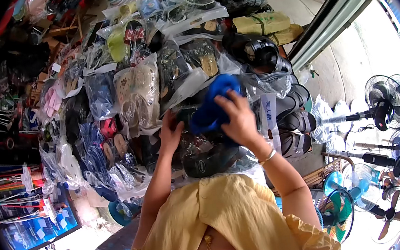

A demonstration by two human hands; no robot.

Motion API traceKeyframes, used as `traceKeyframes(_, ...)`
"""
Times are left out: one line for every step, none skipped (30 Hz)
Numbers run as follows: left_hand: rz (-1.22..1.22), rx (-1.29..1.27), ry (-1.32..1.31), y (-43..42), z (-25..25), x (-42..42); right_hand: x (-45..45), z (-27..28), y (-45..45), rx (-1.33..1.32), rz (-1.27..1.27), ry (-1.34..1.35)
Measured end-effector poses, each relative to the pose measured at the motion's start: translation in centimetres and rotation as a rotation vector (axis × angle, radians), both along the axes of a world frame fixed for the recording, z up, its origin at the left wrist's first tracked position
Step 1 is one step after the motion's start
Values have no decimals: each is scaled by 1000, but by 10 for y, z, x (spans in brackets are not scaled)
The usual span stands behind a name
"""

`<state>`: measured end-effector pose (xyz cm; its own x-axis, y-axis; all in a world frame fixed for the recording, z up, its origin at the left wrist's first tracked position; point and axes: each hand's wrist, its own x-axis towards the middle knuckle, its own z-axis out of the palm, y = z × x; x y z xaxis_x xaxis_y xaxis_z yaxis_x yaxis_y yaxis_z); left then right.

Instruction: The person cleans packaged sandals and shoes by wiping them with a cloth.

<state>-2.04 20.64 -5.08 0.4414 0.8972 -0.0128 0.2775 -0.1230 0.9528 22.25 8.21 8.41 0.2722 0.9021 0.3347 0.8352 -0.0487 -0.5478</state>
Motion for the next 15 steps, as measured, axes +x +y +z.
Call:
traceKeyframes(69, -108, -100, 5, 9, 14, -8, -9, 0, -39, 127, -48)
traceKeyframes(108, -6, 245, 7, 20, 21, -10, -17, 4, -72, 116, -61)
traceKeyframes(114, -3, 242, 8, 22, 22, -10, -19, 9, -102, 106, -76)
traceKeyframes(102, -9, 256, 9, 24, 22, -3, -18, 16, -88, 39, -54)
traceKeyframes(86, -15, 274, 11, 27, 22, 6, -17, 23, -75, -33, -28)
traceKeyframes(67, -62, 101, 10, 28, 20, 11, -9, 28, -27, -101, -91)
traceKeyframes(58, -52, 99, 10, 32, 18, 11, 11, 28, -76, -142, -54)
traceKeyframes(29, -118, -25, 5, 35, 15, 8, 25, 28, -37, -92, -64)
traceKeyframes(-2, -194, -145, -2, 36, 11, 1, 31, 24, -7, -42, -72)
traceKeyframes(-53, -149, -328, -2, 19, 10, -7, 28, 21, 64, 66, -112)
traceKeyframes(-60, -153, -329, -1, 3, 7, -19, 22, 17, 32, 165, -103)
traceKeyframes(-27, -7, -246, 0, -3, 6, -31, 6, 13, -37, 249, -128)
traceKeyframes(10, 140, -163, -1, -2, 6, -40, -5, 13, -106, 336, -153)
traceKeyframes(5, 256, 22, -4, 0, 5, -39, -14, 16, -105, 336, -157)
traceKeyframes(7, 257, 19, -5, 6, 6, -39, -14, 22, -98, 271, -104)
